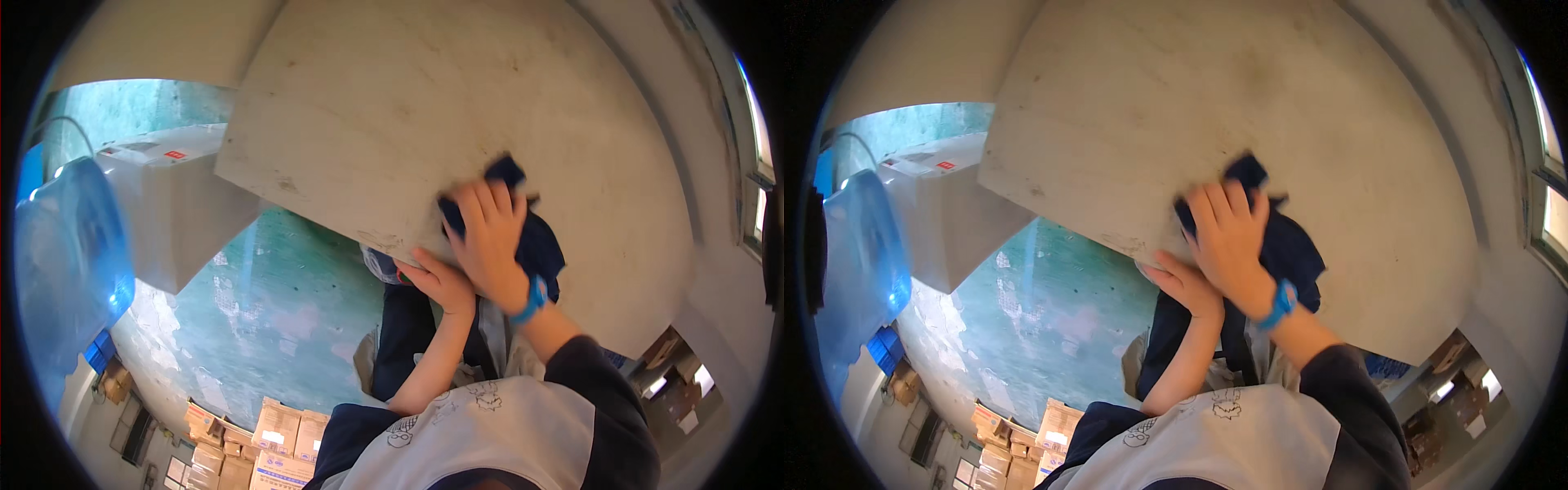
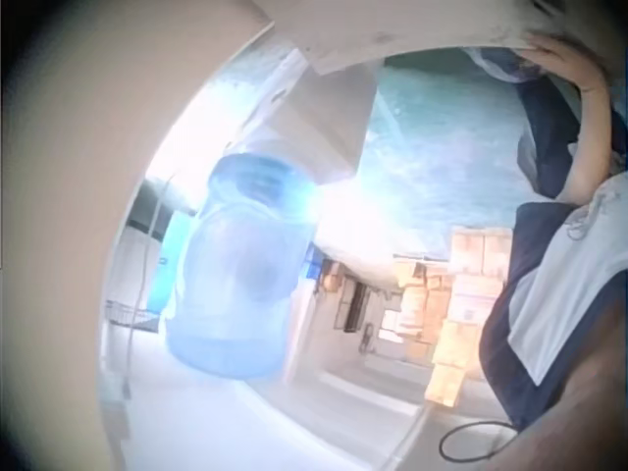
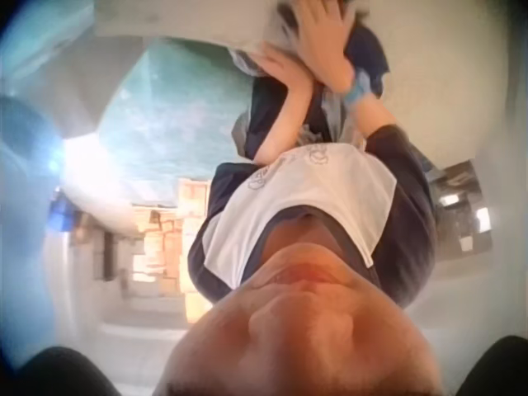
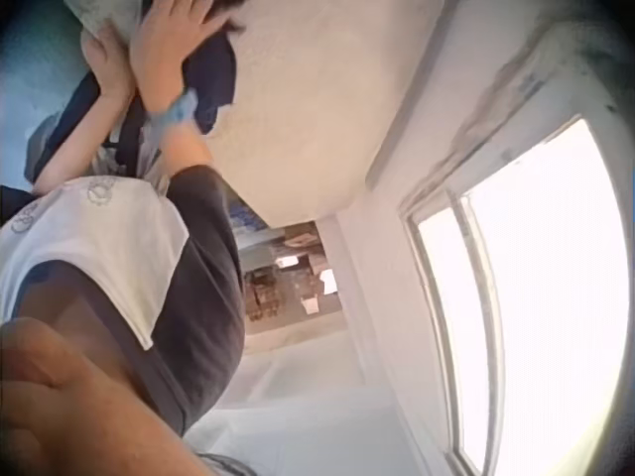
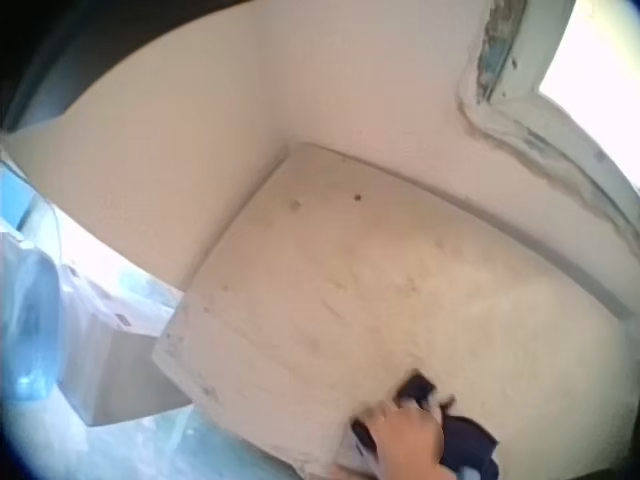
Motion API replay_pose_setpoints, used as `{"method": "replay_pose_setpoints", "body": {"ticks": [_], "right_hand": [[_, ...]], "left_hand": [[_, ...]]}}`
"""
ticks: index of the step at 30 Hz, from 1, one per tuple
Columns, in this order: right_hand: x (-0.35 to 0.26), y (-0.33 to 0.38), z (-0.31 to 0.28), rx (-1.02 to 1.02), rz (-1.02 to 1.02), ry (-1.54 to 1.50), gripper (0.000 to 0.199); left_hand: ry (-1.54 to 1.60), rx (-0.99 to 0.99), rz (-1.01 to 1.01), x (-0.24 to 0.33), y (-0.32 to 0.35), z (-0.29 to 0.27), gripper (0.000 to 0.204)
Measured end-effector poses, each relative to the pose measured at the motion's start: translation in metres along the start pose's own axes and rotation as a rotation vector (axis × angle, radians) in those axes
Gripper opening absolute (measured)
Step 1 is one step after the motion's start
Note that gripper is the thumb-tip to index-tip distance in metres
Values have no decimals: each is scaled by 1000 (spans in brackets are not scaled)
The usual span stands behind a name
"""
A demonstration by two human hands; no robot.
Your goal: Clean a workbench surface with a cloth and then wash the cloth at a sink.
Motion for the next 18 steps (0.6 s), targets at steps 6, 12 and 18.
{"method": "replay_pose_setpoints", "body": {"ticks": [6, 12, 18], "right_hand": [[-35, -98, 10, 77, 10, 2, 43], [46, 80, -34, -15, -37, -22, 45], [85, 125, -64, 94, 88, 50, 36]], "left_hand": [[-9, -49, 3, 6, 3, 8, 54], [63, -39, 52, -8, 1, 0, 54], [83, -33, 72, -4, 7, 7, 54]]}}
Point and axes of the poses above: each hand's wrist, its own y-axis away from the middle knuckle, its own z-axis out of the palm, x = y × z, the point moved 10 cm from there along -y, towards the middle knuckle, and after that the axes turned 14 degrees about z, right-handed, at the moved point
